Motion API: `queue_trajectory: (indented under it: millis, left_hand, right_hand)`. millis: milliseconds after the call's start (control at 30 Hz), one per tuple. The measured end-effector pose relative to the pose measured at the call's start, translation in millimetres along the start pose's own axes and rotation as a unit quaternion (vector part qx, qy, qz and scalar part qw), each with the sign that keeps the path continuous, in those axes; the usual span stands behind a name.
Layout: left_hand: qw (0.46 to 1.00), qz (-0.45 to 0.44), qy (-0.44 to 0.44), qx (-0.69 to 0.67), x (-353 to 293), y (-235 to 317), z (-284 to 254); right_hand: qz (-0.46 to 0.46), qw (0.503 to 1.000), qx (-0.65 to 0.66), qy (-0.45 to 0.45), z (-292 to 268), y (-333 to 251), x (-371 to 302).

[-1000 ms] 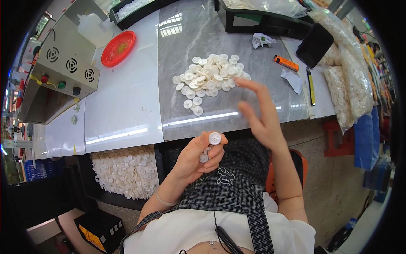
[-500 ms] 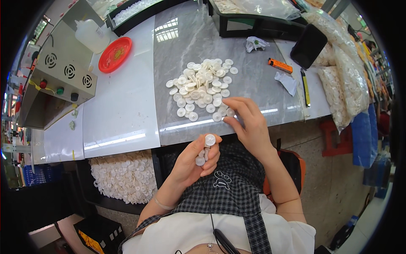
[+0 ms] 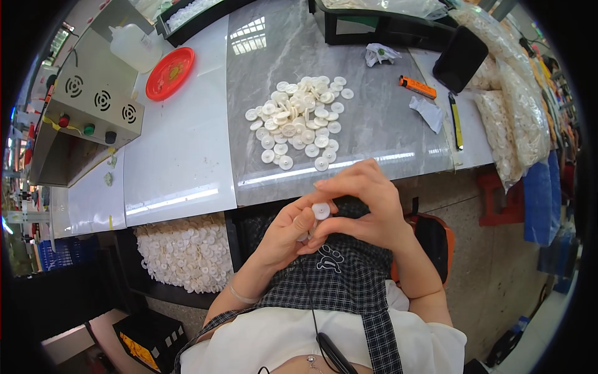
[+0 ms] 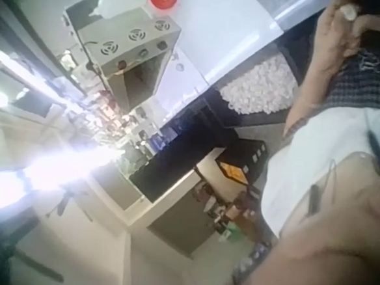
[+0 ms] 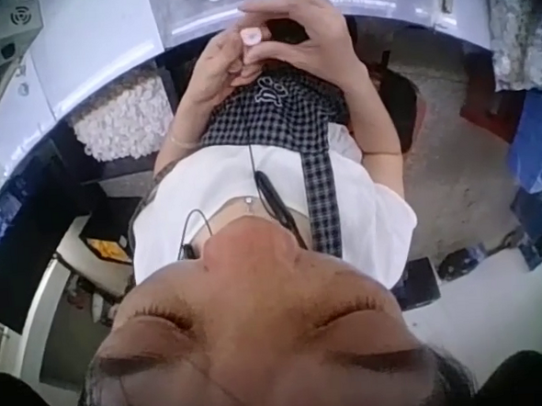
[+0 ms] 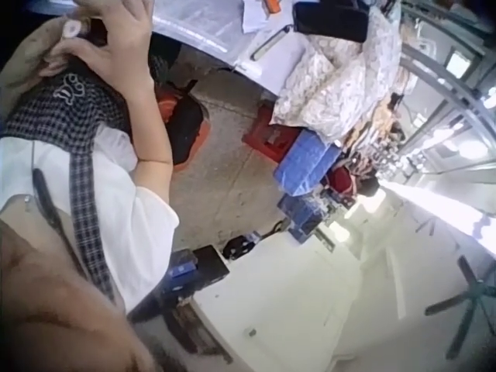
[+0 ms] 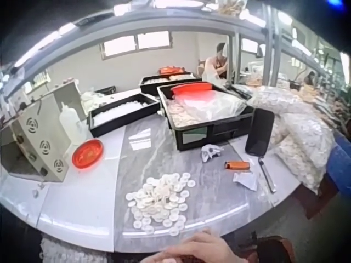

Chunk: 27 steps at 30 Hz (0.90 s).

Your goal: Inspecting and sorting small white plastic bottle caps at a factory workbench.

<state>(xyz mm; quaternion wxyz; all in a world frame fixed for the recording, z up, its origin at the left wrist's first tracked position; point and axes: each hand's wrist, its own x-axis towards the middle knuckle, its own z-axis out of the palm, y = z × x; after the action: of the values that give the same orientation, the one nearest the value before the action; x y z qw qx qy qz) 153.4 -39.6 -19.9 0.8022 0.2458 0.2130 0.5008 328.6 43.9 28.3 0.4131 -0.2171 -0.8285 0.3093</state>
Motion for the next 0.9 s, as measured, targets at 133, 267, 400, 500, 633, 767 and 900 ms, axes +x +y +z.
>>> queue_trajectory:
  millis: [133, 267, 400, 500, 633, 767, 900]
  left_hand:
    - [0.999, 0.022, 0.022, 0.026, -0.3, 4.1, 2.4]
    - [0.999, 0.031, 0.033, 0.027, -4.5, 5.4, -0.7]
    - [0.998, 0.031, 0.039, 0.044, -5.4, 7.5, -0.8]
    - [0.998, 0.036, 0.045, 0.039, -5.2, 6.2, -2.3]
    - [0.997, 0.041, 0.045, 0.039, -6.5, 6.6, -4.3]
    - [0.998, 0.042, 0.038, 0.036, -6.9, 5.4, -5.4]
    - [0.998, 0.049, 0.031, -0.003, -5.4, 3.9, -6.1]
  right_hand:
    - [0.129, 0.989, 0.012, 0.076, 8.3, 25.1, -0.4]
    - [0.048, 0.989, -0.136, 0.036, 18.0, 41.3, 1.9]
    - [0.052, 0.987, -0.147, 0.029, 21.4, 39.9, 1.1]
    - [0.077, 0.987, -0.135, 0.026, 20.3, 41.1, -1.1]
    - [0.124, 0.981, -0.143, 0.037, 14.2, 36.2, -3.6]
    - [0.100, 0.979, -0.168, 0.051, 12.0, 40.4, -7.3]
    - [0.098, 0.980, -0.164, 0.056, 10.3, 40.5, -7.7]
